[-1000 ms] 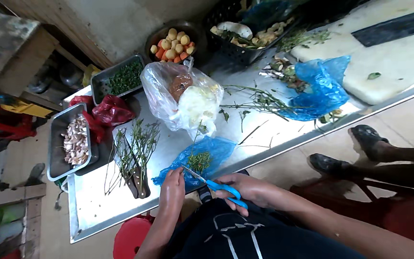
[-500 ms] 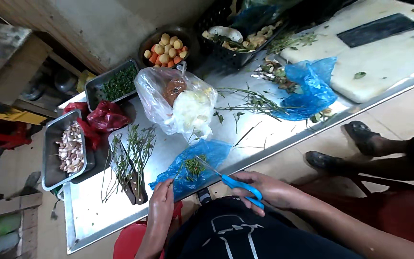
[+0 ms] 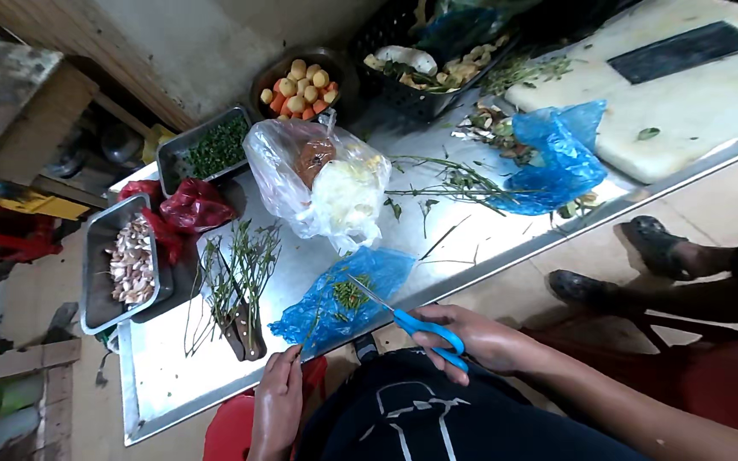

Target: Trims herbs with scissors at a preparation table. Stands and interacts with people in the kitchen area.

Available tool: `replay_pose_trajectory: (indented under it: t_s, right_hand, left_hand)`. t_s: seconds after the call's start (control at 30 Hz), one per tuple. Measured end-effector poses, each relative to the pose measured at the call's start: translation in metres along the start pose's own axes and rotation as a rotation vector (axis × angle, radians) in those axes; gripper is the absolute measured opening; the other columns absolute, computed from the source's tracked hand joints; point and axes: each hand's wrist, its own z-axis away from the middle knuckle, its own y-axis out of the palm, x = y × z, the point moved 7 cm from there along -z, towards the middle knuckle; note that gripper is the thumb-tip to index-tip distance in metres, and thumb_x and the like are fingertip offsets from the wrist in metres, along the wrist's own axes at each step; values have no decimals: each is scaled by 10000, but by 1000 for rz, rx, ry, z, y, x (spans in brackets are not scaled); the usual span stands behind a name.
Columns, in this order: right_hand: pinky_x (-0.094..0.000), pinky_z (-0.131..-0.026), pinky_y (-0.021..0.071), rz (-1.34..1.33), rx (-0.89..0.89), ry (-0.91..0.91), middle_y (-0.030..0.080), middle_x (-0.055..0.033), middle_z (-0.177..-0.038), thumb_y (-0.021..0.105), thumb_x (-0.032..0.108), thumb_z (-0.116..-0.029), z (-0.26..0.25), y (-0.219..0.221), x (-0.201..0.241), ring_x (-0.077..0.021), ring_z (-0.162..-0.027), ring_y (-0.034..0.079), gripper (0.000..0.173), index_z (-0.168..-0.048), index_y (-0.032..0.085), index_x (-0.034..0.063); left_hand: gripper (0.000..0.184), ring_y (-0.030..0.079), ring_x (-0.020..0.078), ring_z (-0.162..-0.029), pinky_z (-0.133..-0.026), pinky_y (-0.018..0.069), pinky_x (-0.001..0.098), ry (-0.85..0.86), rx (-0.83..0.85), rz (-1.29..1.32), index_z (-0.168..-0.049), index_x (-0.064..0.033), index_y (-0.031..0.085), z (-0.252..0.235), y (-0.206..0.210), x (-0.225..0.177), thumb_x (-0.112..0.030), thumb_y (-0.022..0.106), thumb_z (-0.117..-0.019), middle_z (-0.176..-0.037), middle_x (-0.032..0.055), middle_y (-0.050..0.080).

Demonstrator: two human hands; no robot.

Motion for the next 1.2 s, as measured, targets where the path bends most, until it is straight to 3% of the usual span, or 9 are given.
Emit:
replay_pose_trajectory:
  t_s: [0.2,0.4,0.67,0.97,1.13,1.2]
  right_hand:
    - [-232,-483,552,-11,13,11,610,20,-666,641,265,-981,-1,3,0,-96,-498,614,364,-1290,568,86]
    - [-224,-483,541,16,3,20,603,29,-665,616,228,-1009,-2,4,0,-85,-496,603,279,-1251,576,94]
    - [-231,-478,541,1,-5,24,602,21,-644,621,255,-994,-6,3,-4,-96,-487,604,282,-1217,582,87]
    - [-214,-478,524,90,-9,68,575,28,-680,612,163,-1029,-11,2,-12,-72,-488,574,261,-1268,568,66]
    - [-229,-471,538,50,7,42,608,27,-635,629,249,-1002,-3,-5,-21,-89,-479,604,261,-1201,575,88]
    - [-234,-470,544,14,-9,28,598,31,-632,641,293,-978,1,-9,-22,-91,-482,605,337,-1238,572,91]
  left_hand:
    - [283,659,160,-732,-678,565,286,44,-19,-32,-1115,-17,751,3,-1,1,-110,524,-974,-905,118,699]
    - [277,697,224,-793,-733,587,349,121,-34,-57,-1101,-2,756,5,0,-3,-94,541,-954,-918,143,722]
    - [288,707,262,-800,-720,596,406,139,14,-91,-1114,-15,756,9,3,0,-107,537,-952,-930,151,720]
    - [275,718,282,-827,-754,598,425,123,45,-74,-1102,3,758,15,6,7,-97,553,-948,-944,167,729]
    - [272,720,288,-838,-767,596,421,96,33,-70,-1085,13,760,19,5,14,-95,553,-945,-941,171,733]
    - [267,717,266,-826,-758,596,390,105,10,-69,-1074,12,761,21,2,16,-93,553,-944,-928,163,731]
